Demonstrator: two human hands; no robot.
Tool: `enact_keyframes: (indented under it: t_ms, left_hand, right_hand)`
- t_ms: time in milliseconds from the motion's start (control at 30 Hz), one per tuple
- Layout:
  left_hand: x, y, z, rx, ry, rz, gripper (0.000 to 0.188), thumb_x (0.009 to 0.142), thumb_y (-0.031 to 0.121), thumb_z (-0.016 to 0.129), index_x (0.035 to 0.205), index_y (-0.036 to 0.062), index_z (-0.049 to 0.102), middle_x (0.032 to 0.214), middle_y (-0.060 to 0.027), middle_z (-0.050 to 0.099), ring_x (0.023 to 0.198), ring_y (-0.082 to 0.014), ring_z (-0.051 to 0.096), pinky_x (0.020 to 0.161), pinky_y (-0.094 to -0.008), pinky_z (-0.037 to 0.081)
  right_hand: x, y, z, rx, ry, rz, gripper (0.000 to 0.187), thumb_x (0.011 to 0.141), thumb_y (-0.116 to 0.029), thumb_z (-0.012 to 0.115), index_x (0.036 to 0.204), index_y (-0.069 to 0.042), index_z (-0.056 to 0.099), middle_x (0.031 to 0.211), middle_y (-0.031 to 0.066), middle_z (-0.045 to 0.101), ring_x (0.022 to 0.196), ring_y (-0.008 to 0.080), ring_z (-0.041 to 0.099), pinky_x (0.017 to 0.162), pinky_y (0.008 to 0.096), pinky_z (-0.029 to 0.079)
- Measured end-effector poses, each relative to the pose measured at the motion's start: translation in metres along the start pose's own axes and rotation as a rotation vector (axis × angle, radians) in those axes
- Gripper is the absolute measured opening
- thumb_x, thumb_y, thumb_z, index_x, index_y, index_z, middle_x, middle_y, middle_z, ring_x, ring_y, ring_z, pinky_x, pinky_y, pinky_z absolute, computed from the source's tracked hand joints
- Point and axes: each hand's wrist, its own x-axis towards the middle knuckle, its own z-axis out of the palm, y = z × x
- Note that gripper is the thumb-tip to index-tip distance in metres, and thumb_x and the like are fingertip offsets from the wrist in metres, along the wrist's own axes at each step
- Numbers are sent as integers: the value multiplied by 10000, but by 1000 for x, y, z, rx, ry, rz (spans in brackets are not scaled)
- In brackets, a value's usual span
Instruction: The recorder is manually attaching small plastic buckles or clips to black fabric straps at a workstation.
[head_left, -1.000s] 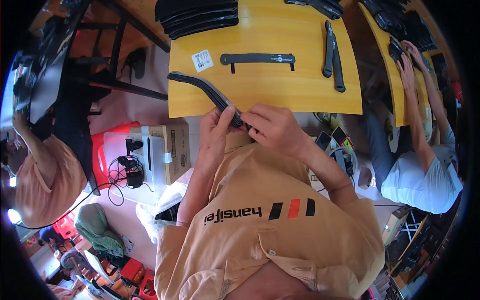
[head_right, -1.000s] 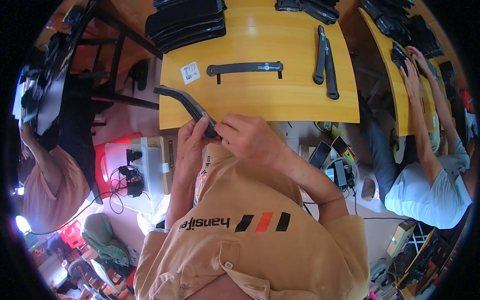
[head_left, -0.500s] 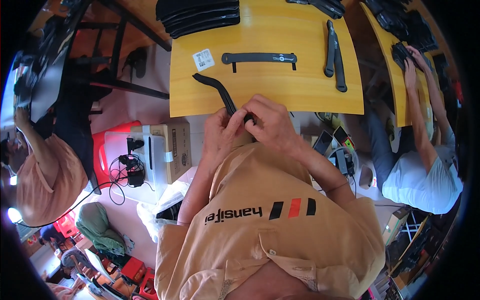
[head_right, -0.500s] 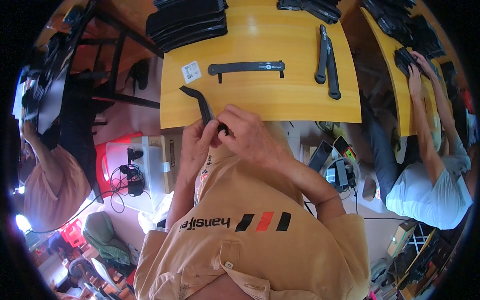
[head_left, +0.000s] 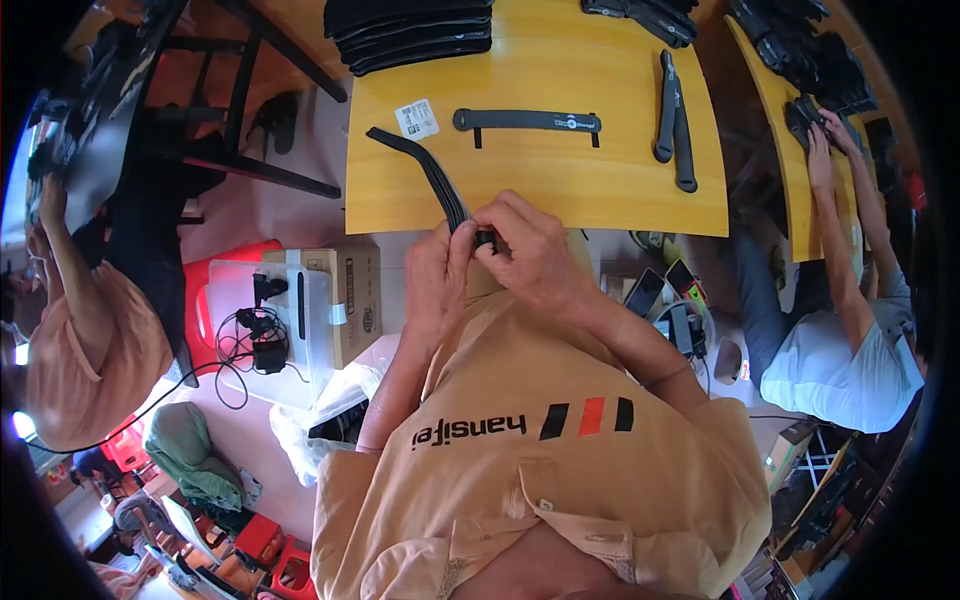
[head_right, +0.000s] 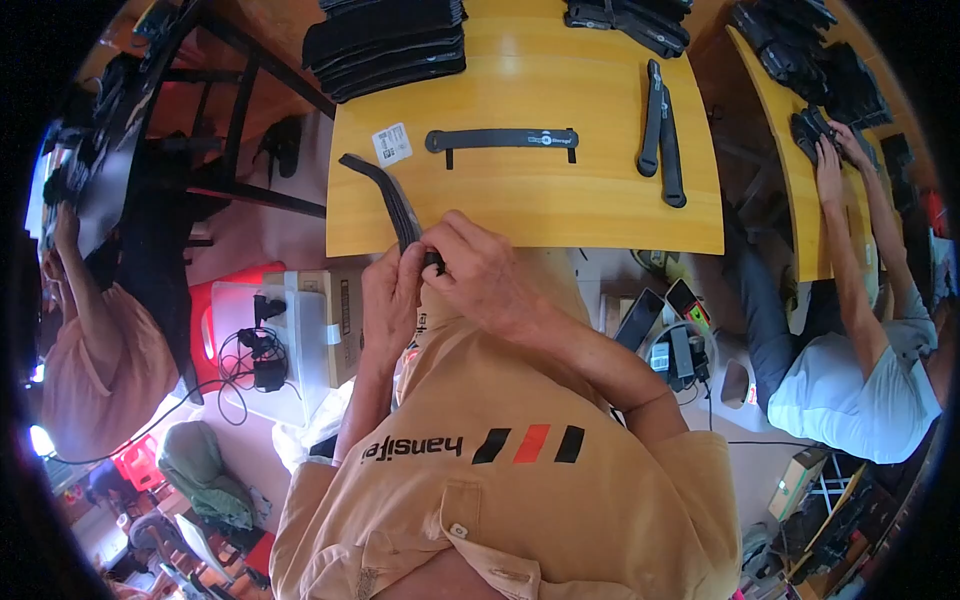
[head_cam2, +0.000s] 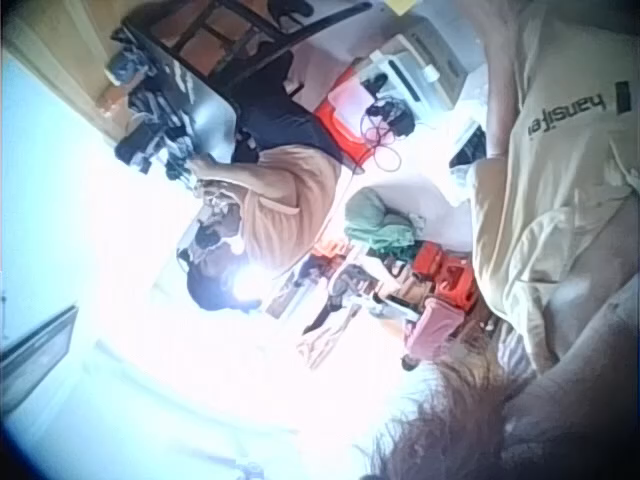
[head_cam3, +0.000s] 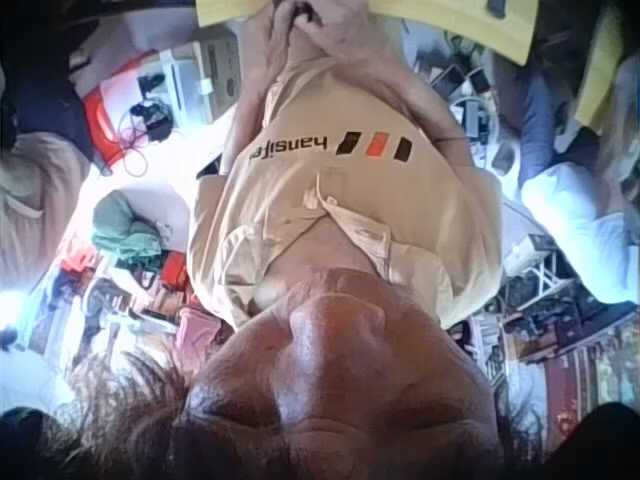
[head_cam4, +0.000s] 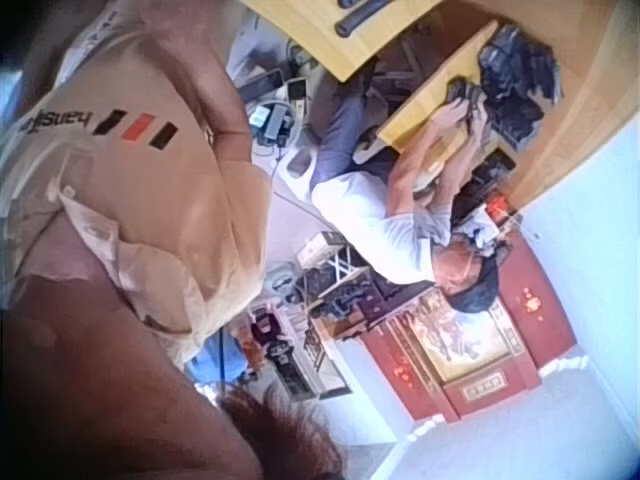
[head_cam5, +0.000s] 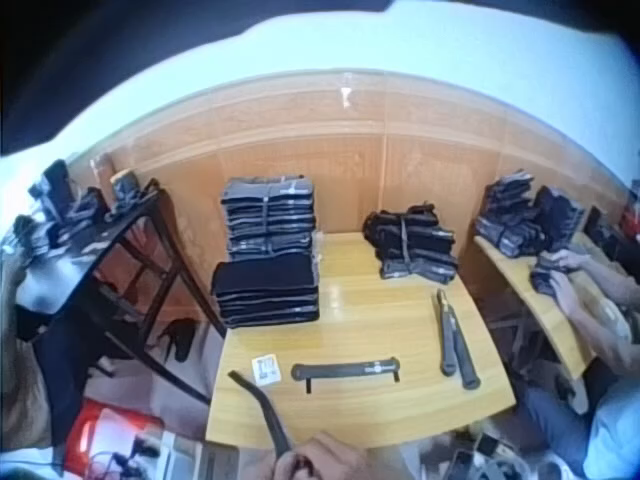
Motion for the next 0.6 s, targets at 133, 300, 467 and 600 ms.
enact_keyframes:
  t_ms: [133, 300, 467, 600]
  left_hand:
    - [-3, 4, -1, 129, 94, 47, 312, 934, 241, 452, 795, -17, 558, 582, -126, 513, 536, -231, 501, 531, -340, 394]
    - [-5, -3, -5, -105, 50, -41, 341, 933, 257, 464, 736, -11, 542, 558, -81, 482, 524, -163, 475, 505, -309, 367]
    - [-5, -7, -15, -248, 13, -170, 378, 922, 284, 491, 673, 2, 526, 527, -11, 445, 510, -85, 418, 471, -265, 327]
    - [-3, 3, -19, -292, -40, -188, 397, 908, 289, 503, 629, 8, 514, 519, -1, 447, 500, -77, 398, 460, -258, 312]
  right_hand:
    - [1, -3, 0, 105, -21, 75, 170, 682, 72, 613, 831, 22, 548, 749, 99, 513, 608, 189, 560, 530, 267, 444]
    - [5, -6, -4, 179, -108, 176, 159, 707, 89, 568, 851, 26, 543, 777, 86, 514, 636, 164, 554, 567, 259, 458]
    - [17, -1, -21, 303, -294, 136, 204, 703, 106, 520, 884, 12, 537, 772, 89, 511, 673, 208, 547, 613, 291, 454]
    - [30, 0, -34, 108, -552, 85, 181, 691, 44, 533, 862, -16, 533, 725, 121, 514, 646, 278, 519, 567, 343, 409]
